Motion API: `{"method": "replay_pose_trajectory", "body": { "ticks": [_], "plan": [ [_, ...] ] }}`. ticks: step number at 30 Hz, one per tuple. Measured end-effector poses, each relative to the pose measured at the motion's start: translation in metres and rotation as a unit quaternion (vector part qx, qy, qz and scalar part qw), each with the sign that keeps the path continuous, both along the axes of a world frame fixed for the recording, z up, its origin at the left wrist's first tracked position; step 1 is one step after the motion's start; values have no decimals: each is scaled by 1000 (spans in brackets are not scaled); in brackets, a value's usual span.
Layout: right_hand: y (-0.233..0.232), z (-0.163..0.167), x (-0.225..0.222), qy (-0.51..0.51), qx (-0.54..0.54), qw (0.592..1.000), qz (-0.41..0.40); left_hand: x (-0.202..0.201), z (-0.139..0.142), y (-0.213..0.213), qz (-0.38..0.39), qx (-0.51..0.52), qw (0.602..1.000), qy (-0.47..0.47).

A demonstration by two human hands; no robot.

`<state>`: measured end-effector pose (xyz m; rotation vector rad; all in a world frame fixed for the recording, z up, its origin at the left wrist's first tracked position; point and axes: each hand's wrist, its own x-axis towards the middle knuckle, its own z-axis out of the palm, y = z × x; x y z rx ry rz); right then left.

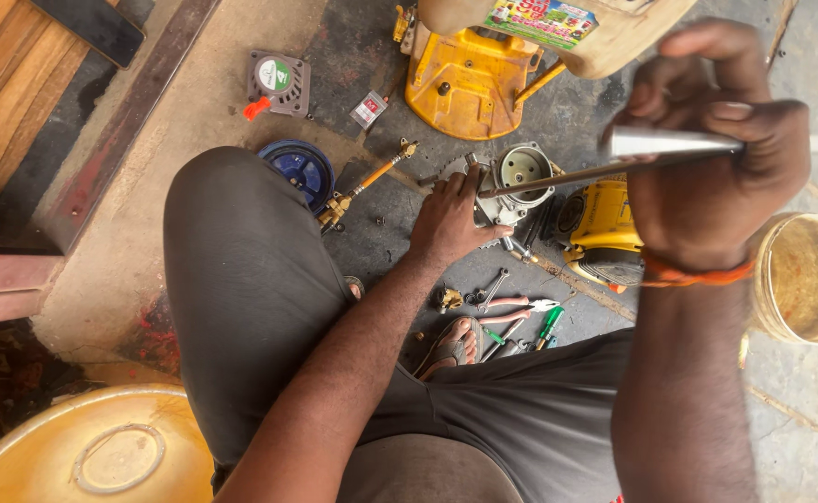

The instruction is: The person sits on the floor and uses a wrench to tighten bolts on a small engine cylinder head. They then use a rag to wipe the surface of the cylinder head and inspect the part.

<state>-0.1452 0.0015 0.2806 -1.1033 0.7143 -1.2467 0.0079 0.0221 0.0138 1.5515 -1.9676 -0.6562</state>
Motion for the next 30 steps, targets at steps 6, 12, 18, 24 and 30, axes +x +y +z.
{"method": "replay_pose_trajectory", "body": {
  "ticks": [6, 12, 18, 24, 30],
  "plan": [
    [-5, -14, 4, 169, -205, 952, -153, -1, -1, 1, -3, 5, 1000, -6],
    [6, 20, 26, 518, -464, 675, -248, -4, -4, 1, 0, 18, 1000, -23],
    [7, 96, 21, 809, -41, 562, 166, -5, 4, 3, 15, 1, 999, -49],
    [-41, 84, 28, 647, 131, 651, 375, -5, 17, -1, 28, -4, 995, -100],
    [-6, 46, 30, 246, -113, 948, 169, -7, 15, -6, 15, 55, 995, -79]
  ]
}}
